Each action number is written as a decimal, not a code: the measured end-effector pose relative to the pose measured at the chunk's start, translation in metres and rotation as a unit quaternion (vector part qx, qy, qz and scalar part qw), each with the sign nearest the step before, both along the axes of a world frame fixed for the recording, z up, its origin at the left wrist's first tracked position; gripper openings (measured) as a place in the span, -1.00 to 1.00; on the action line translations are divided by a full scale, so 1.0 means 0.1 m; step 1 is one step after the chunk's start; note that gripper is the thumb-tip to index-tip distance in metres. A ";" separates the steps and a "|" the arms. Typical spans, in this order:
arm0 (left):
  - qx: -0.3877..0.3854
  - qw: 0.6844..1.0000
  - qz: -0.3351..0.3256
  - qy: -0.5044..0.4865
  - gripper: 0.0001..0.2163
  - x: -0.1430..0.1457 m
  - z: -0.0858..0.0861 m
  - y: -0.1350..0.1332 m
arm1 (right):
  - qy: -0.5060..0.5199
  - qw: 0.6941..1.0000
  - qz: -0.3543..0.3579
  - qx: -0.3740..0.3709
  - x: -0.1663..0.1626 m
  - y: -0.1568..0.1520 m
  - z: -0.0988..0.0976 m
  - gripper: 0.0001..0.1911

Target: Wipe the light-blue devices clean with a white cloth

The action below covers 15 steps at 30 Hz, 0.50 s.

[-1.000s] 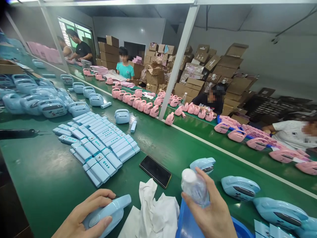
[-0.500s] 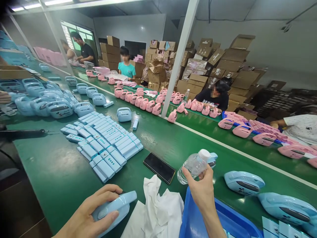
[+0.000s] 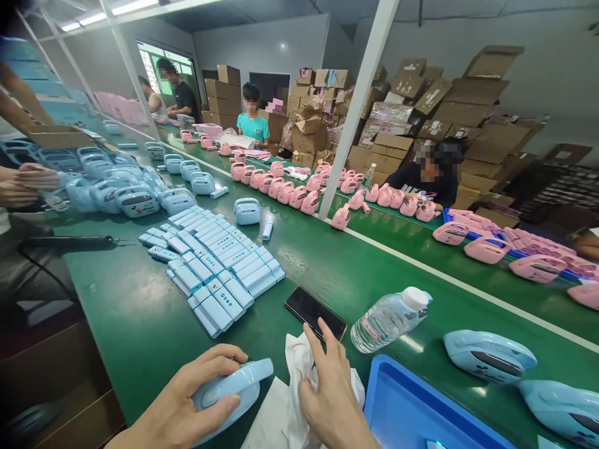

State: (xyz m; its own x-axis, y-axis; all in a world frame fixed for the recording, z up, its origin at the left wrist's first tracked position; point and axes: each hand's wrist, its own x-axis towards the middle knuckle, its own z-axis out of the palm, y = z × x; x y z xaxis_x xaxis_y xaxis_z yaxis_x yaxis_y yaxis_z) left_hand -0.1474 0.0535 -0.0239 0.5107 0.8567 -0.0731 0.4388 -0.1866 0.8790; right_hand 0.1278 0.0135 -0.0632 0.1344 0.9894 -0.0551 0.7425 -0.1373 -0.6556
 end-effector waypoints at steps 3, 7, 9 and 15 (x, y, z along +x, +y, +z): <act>0.022 1.000 -0.002 -0.010 -0.82 -0.01 -0.04 -0.01 | -0.015 0.998 0.063 0.014 0.09 0.05 -0.01 -0.49; 0.046 0.999 -0.003 -0.023 -0.85 -0.01 -0.07 -0.01 | 0.058 0.998 0.026 0.029 0.00 0.01 0.07 -0.83; 0.053 0.998 -0.002 -0.023 -0.86 0.01 -0.07 0.00 | 0.101 0.994 -0.025 0.022 -0.06 -0.02 0.17 -0.71; 0.084 0.995 0.033 -0.045 -0.87 0.12 -0.01 -0.01 | 0.069 0.977 -0.200 0.000 0.00 -0.05 0.49 -0.67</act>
State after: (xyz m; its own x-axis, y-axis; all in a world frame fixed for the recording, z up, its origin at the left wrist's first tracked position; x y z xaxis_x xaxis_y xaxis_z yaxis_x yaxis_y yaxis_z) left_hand -0.1357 0.0526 -0.0246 0.4514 0.8846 0.1171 0.3755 -0.3074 0.8744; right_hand 0.1277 0.0081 -0.0144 0.5009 0.8597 -0.1003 0.5342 -0.3983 -0.7457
